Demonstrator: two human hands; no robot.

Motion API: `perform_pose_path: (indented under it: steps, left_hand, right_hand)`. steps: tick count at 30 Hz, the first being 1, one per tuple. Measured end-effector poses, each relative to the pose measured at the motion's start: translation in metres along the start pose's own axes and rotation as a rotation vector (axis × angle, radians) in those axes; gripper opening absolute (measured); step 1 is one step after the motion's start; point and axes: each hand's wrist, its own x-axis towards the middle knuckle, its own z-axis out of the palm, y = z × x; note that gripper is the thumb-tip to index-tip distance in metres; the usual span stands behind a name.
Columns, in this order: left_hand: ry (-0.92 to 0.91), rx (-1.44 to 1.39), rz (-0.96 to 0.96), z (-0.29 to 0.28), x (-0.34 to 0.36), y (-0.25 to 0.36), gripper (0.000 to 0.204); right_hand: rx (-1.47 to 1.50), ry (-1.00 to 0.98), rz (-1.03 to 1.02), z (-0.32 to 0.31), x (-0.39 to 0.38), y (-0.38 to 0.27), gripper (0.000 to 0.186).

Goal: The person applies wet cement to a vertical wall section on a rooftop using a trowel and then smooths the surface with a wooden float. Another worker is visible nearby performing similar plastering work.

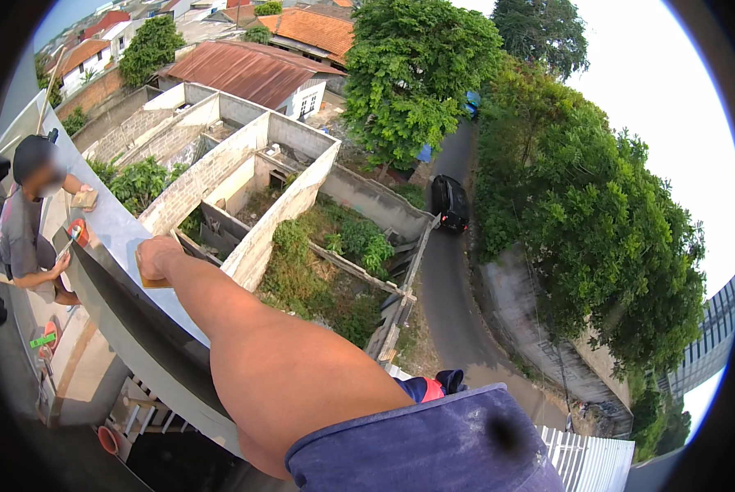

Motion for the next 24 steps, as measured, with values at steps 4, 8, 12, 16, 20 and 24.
perform_pose_path:
  steps: [4, 8, 12, 16, 20, 24]
  left_hand:
    - [-0.002, -0.001, 0.001, -0.001, 0.0, -0.001, 0.048]
    - [-0.006, 0.005, 0.006, -0.001, 0.001, -0.001, 0.047]
    - [0.0, 0.003, 0.007, -0.001, 0.003, 0.0, 0.046]
    - [0.005, 0.004, 0.009, -0.001, 0.003, 0.0, 0.045]
    - [0.005, 0.009, 0.013, -0.001, 0.003, 0.0, 0.043]
    - [0.011, 0.011, 0.018, -0.001, 0.003, 0.0, 0.042]
  right_hand:
    - [-0.037, -0.014, -0.023, -0.001, 0.002, -0.002, 0.038]
    - [-0.048, -0.027, -0.02, -0.004, 0.003, 0.0, 0.038]
    - [-0.042, -0.022, 0.02, -0.008, 0.0, 0.002, 0.038]
    - [-0.065, -0.037, 0.006, -0.011, -0.003, 0.003, 0.038]
    - [-0.097, -0.056, -0.01, -0.012, -0.001, 0.001, 0.038]
    - [-0.1, -0.066, -0.027, -0.011, -0.001, 0.002, 0.038]
